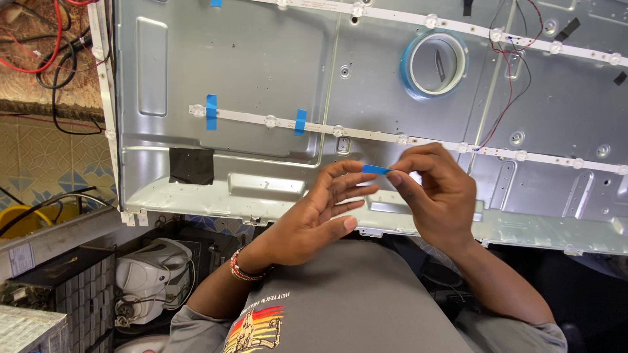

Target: The person positions and secures LED light strips inside a metallic appliance cavity using blue tape. They repeatedly tear pieces of tape, apply them to the strips, and press the strips into place along the interior surface.

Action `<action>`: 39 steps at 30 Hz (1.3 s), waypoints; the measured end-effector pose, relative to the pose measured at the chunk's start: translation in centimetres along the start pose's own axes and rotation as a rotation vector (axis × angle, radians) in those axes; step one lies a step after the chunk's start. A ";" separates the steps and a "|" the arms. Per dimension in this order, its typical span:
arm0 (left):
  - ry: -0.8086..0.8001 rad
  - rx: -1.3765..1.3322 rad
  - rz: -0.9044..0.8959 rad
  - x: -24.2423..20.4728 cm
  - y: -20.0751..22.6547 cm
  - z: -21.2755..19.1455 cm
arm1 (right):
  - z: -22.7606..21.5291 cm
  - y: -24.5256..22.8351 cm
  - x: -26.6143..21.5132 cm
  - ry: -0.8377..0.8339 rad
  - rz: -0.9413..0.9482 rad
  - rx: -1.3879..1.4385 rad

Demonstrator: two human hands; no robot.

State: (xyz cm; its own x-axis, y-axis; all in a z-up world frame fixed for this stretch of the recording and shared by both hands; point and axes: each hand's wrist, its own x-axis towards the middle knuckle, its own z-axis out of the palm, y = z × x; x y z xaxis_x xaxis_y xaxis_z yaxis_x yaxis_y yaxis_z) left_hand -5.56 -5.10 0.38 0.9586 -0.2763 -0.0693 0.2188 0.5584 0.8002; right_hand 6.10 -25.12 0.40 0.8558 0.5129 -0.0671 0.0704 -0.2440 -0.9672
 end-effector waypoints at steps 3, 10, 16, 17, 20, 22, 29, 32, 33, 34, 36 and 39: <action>0.238 0.280 0.044 0.1 -0.5 0.2 | -1.9 0.1 0.1 0.124 -0.252 -0.141; 0.263 1.512 0.089 1.1 -4.1 -1.3 | -4.5 4.4 1.6 -0.250 -0.523 -0.711; 0.317 1.871 -0.068 3.0 -5.4 -1.1 | -3.4 5.7 2.2 -0.343 -0.710 -0.946; 0.351 1.906 -0.080 3.2 -5.5 -1.2 | -3.1 5.9 2.2 -0.310 -0.727 -0.945; 0.362 1.942 -0.112 3.8 -5.8 -1.1 | -3.0 6.1 2.4 -0.281 -0.743 -0.959; 0.366 1.924 -0.114 4.1 -5.7 -1.1 | -3.1 6.2 2.8 -0.289 -0.734 -0.949; 0.384 1.932 -0.154 4.4 -6.1 -1.0 | -2.8 5.1 3.4 -0.313 -0.763 -0.989; 0.415 1.966 -0.115 4.5 -6.0 -0.8 | -2.9 5.2 3.4 -0.332 -0.717 -0.942; 0.413 1.966 -0.113 4.5 -6.8 -1.1 | -2.8 5.5 3.4 -0.331 -0.715 -0.943; 0.386 1.995 -0.099 4.6 -7.6 -1.4 | -2.6 5.8 3.4 -0.296 -0.712 -0.952; 0.357 2.016 -0.086 5.0 -8.1 -1.3 | -2.7 5.9 3.5 -0.266 -0.704 -0.962; 0.392 2.142 -0.103 5.8 -7.0 -0.8 | -3.4 4.5 4.4 -0.277 -0.627 -0.853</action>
State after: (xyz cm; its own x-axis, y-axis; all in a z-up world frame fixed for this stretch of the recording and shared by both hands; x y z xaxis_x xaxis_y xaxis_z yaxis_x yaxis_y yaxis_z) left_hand -1.34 -9.94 -6.12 0.9990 0.0443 -0.0057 0.0444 -0.9985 0.0325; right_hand 11.89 -26.76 -3.46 0.4070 0.8861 0.2220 0.8765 -0.3103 -0.3681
